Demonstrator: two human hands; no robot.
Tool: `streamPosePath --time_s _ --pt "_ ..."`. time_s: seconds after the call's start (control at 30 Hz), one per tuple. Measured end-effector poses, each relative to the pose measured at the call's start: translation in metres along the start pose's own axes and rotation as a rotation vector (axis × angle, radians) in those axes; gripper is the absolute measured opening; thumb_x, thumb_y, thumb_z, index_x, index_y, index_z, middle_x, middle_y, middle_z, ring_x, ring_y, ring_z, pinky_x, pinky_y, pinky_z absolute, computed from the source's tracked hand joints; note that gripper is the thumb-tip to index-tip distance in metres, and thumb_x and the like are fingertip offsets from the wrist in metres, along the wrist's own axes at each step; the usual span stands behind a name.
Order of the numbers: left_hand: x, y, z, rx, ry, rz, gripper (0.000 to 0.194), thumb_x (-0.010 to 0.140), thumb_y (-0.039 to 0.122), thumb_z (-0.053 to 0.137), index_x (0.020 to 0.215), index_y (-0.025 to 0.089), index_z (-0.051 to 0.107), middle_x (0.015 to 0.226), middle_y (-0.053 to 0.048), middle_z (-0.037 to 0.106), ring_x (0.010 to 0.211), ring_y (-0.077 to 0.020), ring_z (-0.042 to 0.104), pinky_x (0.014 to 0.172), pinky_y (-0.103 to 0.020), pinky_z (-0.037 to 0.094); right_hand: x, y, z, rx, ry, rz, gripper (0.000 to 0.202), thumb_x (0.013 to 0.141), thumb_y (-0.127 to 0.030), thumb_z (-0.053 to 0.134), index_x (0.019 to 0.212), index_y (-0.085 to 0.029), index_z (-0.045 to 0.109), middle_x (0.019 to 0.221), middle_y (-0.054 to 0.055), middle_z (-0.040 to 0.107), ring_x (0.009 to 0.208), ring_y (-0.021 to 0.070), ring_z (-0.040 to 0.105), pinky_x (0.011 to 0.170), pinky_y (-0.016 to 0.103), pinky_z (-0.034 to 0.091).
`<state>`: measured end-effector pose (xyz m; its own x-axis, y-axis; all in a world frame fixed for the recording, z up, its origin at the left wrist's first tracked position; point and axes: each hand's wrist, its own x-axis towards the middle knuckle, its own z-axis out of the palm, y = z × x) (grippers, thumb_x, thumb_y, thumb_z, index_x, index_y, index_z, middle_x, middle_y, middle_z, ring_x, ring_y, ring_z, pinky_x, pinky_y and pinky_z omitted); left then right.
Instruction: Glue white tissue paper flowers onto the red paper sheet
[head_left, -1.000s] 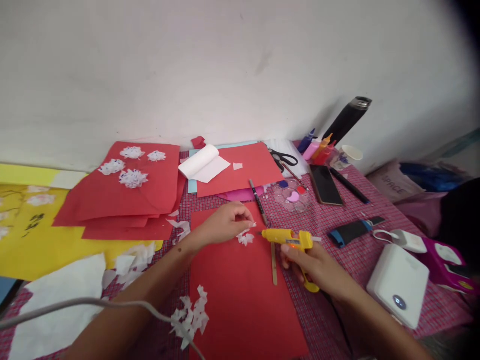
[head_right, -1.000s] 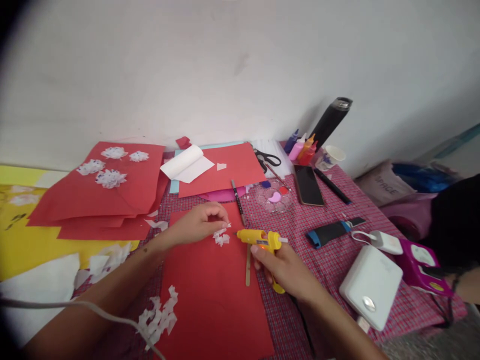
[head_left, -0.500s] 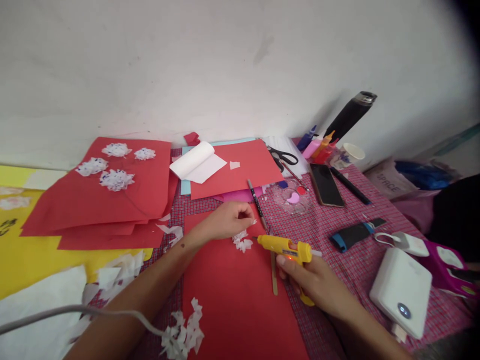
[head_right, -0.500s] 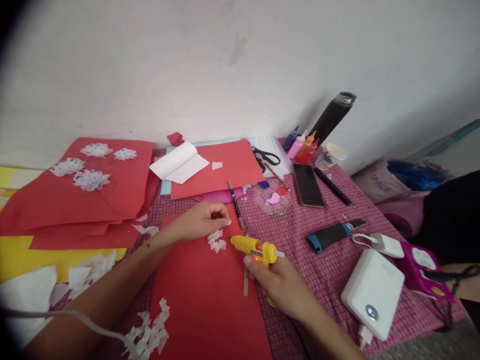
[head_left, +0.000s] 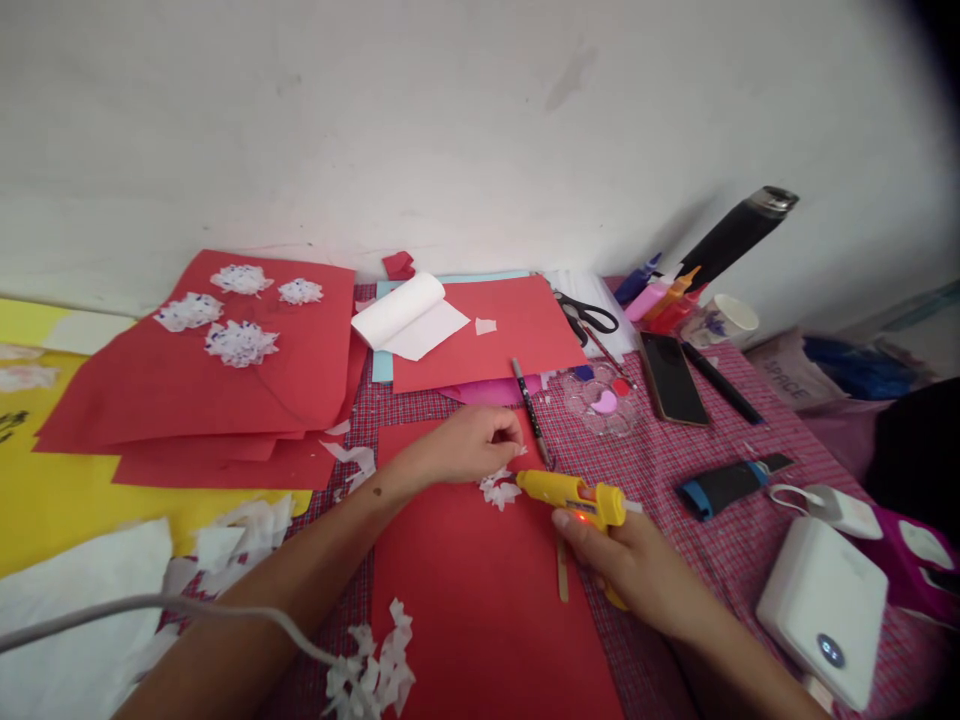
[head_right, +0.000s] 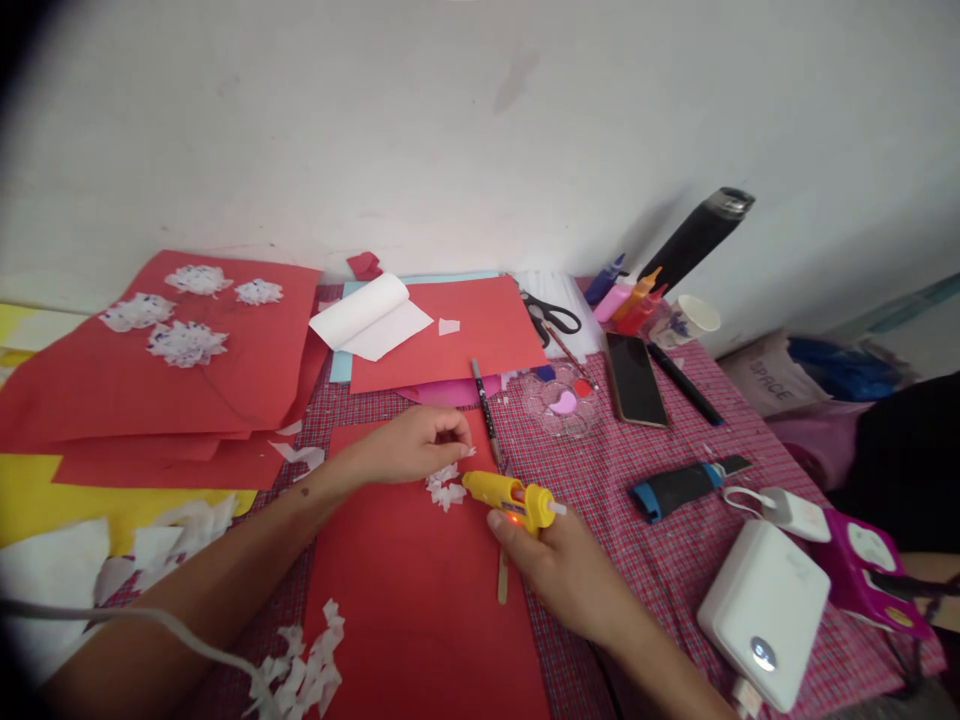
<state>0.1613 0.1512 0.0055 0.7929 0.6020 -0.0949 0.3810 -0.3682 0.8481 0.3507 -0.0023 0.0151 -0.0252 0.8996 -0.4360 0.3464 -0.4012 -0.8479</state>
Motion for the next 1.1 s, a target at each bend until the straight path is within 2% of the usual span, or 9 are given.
streamPosePath --time_s 0.13,0.33,0.43,0.5,0.57,0.8,0.9,0.97,1.1 --pt "0.000 0.003 -0.001 0.001 -0.005 -0.014 0.011 0.086 0.021 0.055 0.081 0.017 0.064 0.073 0.001 0.064 0.062 -0.0110 0.054 0.053 -0.022 0.036 -0.001 -0.004 -0.001 -0.067 -0.005 -0.030 0.035 0.095 -0.046 0.053 0.117 -0.023 0.068 0.076 0.002 0.064 0.073 0.0202 0.059 0.065 0.030 0.048" --pt "0.000 0.005 -0.002 -0.005 -0.021 -0.002 0.011 0.085 0.020 0.055 0.081 0.016 0.065 0.073 0.001 0.064 0.062 -0.0111 0.054 0.053 -0.022 0.036 -0.001 -0.003 -0.006 -0.069 -0.049 -0.049 0.034 0.097 -0.044 0.053 0.122 -0.026 0.066 0.095 0.003 0.071 0.084 0.0208 0.062 0.077 0.031 0.050" --pt "0.000 0.004 -0.003 -0.005 -0.046 0.019 0.013 0.085 0.018 0.054 0.081 0.016 0.066 0.075 0.000 0.065 0.063 -0.0111 0.055 0.055 -0.022 0.037 -0.002 -0.002 -0.006 -0.066 -0.038 -0.037 0.027 0.096 -0.045 0.055 0.106 -0.024 0.070 0.078 0.002 0.067 0.076 0.0200 0.061 0.070 0.030 0.050" --pt "0.000 0.004 -0.004 0.000 -0.057 0.028 0.013 0.084 0.018 0.055 0.081 0.016 0.067 0.077 -0.001 0.066 0.065 -0.0112 0.056 0.056 -0.022 0.038 -0.003 -0.002 -0.005 -0.069 -0.023 -0.010 0.028 0.095 -0.046 0.055 0.090 -0.023 0.070 0.059 -0.001 0.056 0.065 0.0188 0.057 0.061 0.028 0.047" --pt "0.000 0.004 -0.004 0.003 -0.075 0.026 0.012 0.084 0.020 0.057 0.081 0.015 0.068 0.078 -0.002 0.066 0.065 -0.0113 0.056 0.056 -0.021 0.038 -0.003 -0.003 -0.005 -0.060 -0.021 0.010 0.032 0.094 -0.048 0.056 0.077 -0.023 0.067 0.050 -0.002 0.048 0.058 0.0174 0.053 0.055 0.026 0.043" --pt "0.003 0.009 -0.003 0.003 -0.115 -0.041 0.013 0.081 0.022 0.058 0.078 0.016 0.069 0.071 0.000 0.065 0.059 -0.0113 0.055 0.050 -0.021 0.034 -0.013 0.001 -0.010 -0.008 -0.015 0.069 0.037 0.089 -0.057 0.058 0.078 -0.023 0.063 0.051 -0.004 0.045 0.044 0.0112 0.038 0.042 0.023 0.029" --pt "0.007 0.012 -0.004 0.002 -0.155 -0.077 0.014 0.077 0.019 0.056 0.077 0.016 0.070 0.068 0.000 0.065 0.058 -0.0114 0.055 0.049 -0.021 0.032 -0.025 0.015 -0.011 0.050 0.081 0.114 0.051 0.087 -0.067 0.054 0.064 -0.022 0.054 0.049 -0.003 0.046 0.043 0.0109 0.039 0.040 0.024 0.029" --pt "0.010 0.014 -0.005 -0.003 -0.206 -0.094 0.015 0.074 0.017 0.055 0.075 0.016 0.070 0.069 0.000 0.067 0.056 -0.0113 0.054 0.048 -0.021 0.032 -0.032 0.026 -0.009 0.093 0.142 0.134 0.056 0.087 -0.070 0.052 0.062 -0.021 0.055 0.047 -0.002 0.047 0.042 0.0115 0.041 0.041 0.025 0.030" --pt "0.014 0.018 -0.005 0.009 -0.235 -0.128 0.013 0.068 0.016 0.057 0.071 0.017 0.070 0.068 0.000 0.068 0.055 -0.0121 0.055 0.048 -0.022 0.034 -0.040 0.039 -0.007 0.158 0.140 0.139 0.057 0.086 -0.072 0.052 0.065 -0.019 0.060 0.046 -0.001 0.050 0.043 0.0116 0.043 0.042 0.025 0.031"
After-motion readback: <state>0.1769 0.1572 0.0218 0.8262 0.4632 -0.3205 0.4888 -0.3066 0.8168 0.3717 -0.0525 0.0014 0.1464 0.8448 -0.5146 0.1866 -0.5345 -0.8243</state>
